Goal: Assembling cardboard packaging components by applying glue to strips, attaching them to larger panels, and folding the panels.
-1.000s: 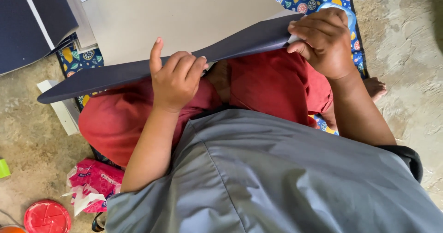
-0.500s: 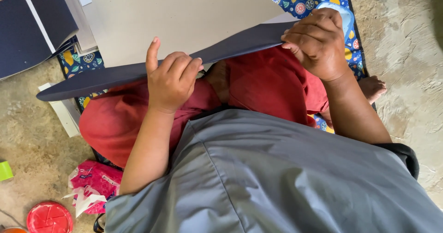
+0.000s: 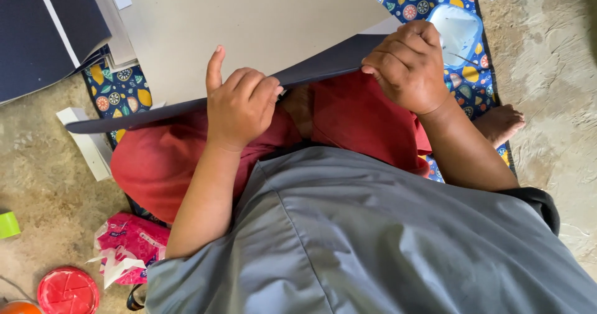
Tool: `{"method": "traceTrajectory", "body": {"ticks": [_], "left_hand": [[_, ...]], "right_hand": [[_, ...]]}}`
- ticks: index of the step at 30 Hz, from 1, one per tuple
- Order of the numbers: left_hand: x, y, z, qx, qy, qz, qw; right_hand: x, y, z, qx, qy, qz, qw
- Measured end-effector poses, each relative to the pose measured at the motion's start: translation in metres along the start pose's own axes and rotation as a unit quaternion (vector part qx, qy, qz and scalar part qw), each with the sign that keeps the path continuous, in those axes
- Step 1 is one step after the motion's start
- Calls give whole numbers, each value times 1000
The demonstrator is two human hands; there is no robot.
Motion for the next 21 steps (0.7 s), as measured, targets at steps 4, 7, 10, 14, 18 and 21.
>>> {"method": "traceTrajectory", "body": {"ticks": [4, 7, 10, 14, 18, 21], "left_hand": [[-13, 5, -2, 3, -18, 32, 999], [-29, 19, 0, -2, -28, 33, 999], [-33, 36, 9, -24, 25, 11, 999], [-36, 37, 13, -11, 42, 5, 999], [-37, 42, 15, -9, 39, -12, 999], [-38, 47, 15, -13, 42, -9, 999]], "right_hand": [[-2, -2, -2, -8, -3, 0, 1000], [-4, -6, 1, -4, -5, 6, 1000], [-6, -10, 4, -5, -12, 17, 1000], [-6, -11, 6, -11, -11, 19, 1000], [-13, -22, 14, -10, -30, 27, 999], [-20, -42, 29, 13, -3, 37, 999]]}}
Point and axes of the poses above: each hand's wrist, its own z-axis towards the middle knuckle, its own x-axis out of the back of the hand, y = z × x, the point moved 7 cm from there along z, towards the middle knuckle, and after that the axes turned 14 degrees about y, right-handed, at the moved point
